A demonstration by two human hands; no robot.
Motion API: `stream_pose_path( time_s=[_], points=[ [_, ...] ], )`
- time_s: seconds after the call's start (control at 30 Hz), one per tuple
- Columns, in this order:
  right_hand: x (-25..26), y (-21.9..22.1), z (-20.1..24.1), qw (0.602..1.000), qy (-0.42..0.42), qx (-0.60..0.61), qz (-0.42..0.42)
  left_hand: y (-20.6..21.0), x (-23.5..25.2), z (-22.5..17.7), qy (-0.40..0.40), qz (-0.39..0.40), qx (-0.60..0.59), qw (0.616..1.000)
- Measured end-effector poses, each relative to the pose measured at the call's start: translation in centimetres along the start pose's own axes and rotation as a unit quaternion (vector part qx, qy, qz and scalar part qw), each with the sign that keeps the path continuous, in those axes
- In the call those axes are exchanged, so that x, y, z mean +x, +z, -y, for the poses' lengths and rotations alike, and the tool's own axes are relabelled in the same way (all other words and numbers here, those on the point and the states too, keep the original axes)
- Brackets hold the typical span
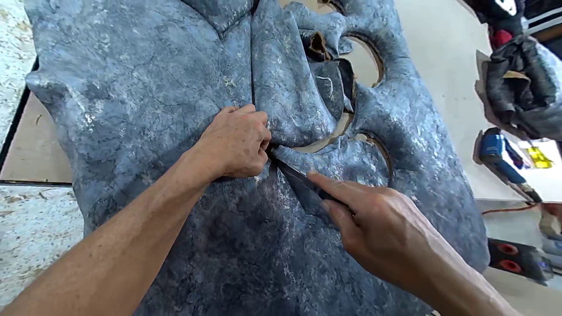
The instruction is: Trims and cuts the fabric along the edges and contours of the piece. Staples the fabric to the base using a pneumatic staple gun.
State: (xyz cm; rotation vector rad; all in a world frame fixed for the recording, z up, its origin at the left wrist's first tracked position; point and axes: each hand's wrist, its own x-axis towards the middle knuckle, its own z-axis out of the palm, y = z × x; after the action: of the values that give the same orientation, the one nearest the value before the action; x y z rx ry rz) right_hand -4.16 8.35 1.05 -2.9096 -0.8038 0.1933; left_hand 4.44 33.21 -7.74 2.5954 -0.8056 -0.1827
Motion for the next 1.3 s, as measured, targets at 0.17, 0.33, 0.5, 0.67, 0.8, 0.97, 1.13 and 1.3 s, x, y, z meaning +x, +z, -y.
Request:
stream_pose_path(
  time_s=[0.17, 0.33, 0.5, 0.67, 0.8, 0.97, 1.13, 1.3],
  points=[
    [0.0, -0.6, 0.9, 0.999, 0.043, -0.003, 0.022, -0.1, 0.0, -0.8, -0.013, 0.041, 0.032, 0.999],
    [-1.5, -0.8, 2.0, 0.997, 0.073, -0.004, 0.031, -0.3, -0.9, -2.1, -0.024, 0.063, 0.039, 0.997],
    [-3.1, -0.8, 2.1, 1.000, 0.028, 0.007, 0.000, -0.1, -3.4, -3.6, -0.028, 0.077, 0.042, 0.996],
    [-4.5, -1.1, 2.2, 0.997, 0.027, 0.041, 0.051, 0.4, -5.5, -4.5, -0.038, 0.079, 0.053, 0.995],
    [-4.7, -0.1, 2.1, 0.997, 0.016, 0.059, 0.040, 0.8, -5.9, -4.7, -0.042, 0.077, 0.053, 0.995],
    [-4.6, 1.3, 2.0, 0.999, -0.015, 0.042, 0.007, 1.4, -6.2, -4.1, -0.010, 0.028, 0.041, 0.999],
    [-3.6, 0.8, 1.9, 0.999, -0.035, 0.007, 0.020, 1.3, -5.8, -4.1, -0.027, 0.055, 0.045, 0.997],
    [-2.1, -0.6, 2.6, 0.996, -0.069, -0.021, 0.044, 1.2, -5.4, -4.5, -0.048, 0.083, 0.056, 0.994]
  ],
)
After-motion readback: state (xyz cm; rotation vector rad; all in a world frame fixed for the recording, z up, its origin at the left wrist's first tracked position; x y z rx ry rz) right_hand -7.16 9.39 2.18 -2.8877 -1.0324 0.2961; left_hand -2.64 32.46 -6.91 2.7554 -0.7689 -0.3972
